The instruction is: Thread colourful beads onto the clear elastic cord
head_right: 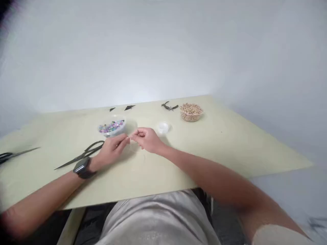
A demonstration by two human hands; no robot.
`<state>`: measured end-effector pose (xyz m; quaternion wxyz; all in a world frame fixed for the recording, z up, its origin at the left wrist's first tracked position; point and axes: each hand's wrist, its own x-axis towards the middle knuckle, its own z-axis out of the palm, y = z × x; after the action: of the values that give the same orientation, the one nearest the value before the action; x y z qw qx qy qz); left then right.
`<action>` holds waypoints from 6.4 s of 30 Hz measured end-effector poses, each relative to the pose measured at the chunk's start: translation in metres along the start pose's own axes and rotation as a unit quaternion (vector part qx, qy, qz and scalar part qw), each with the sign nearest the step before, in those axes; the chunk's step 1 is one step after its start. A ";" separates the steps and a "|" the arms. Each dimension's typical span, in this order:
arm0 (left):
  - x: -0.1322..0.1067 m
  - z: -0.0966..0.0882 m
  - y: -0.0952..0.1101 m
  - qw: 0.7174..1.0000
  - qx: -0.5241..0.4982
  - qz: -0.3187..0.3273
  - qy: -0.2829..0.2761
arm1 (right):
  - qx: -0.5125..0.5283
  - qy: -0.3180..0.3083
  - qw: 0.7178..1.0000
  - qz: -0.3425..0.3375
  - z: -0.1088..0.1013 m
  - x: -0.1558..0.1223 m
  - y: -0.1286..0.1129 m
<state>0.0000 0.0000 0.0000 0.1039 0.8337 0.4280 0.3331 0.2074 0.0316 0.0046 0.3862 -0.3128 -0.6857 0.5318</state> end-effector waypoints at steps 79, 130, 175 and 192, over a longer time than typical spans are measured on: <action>0.000 0.001 0.005 0.999 0.035 0.002 0.025 | -0.004 -0.039 0.999 0.028 -0.009 0.010 0.005; 0.004 -0.007 -0.008 0.991 0.091 -0.037 0.088 | -0.044 0.036 0.998 0.035 -0.017 0.014 0.008; -0.005 0.007 0.018 0.997 0.050 0.062 0.003 | -0.052 0.037 0.997 0.045 -0.023 0.016 0.007; -0.004 0.008 0.006 0.999 0.024 0.006 -0.049 | -0.043 -0.078 0.995 0.050 -0.007 0.006 0.001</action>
<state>0.0074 -0.0061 -0.0047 0.1024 0.8537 0.4255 0.2822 0.2100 0.0402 0.0053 0.2908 -0.3206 -0.7195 0.5431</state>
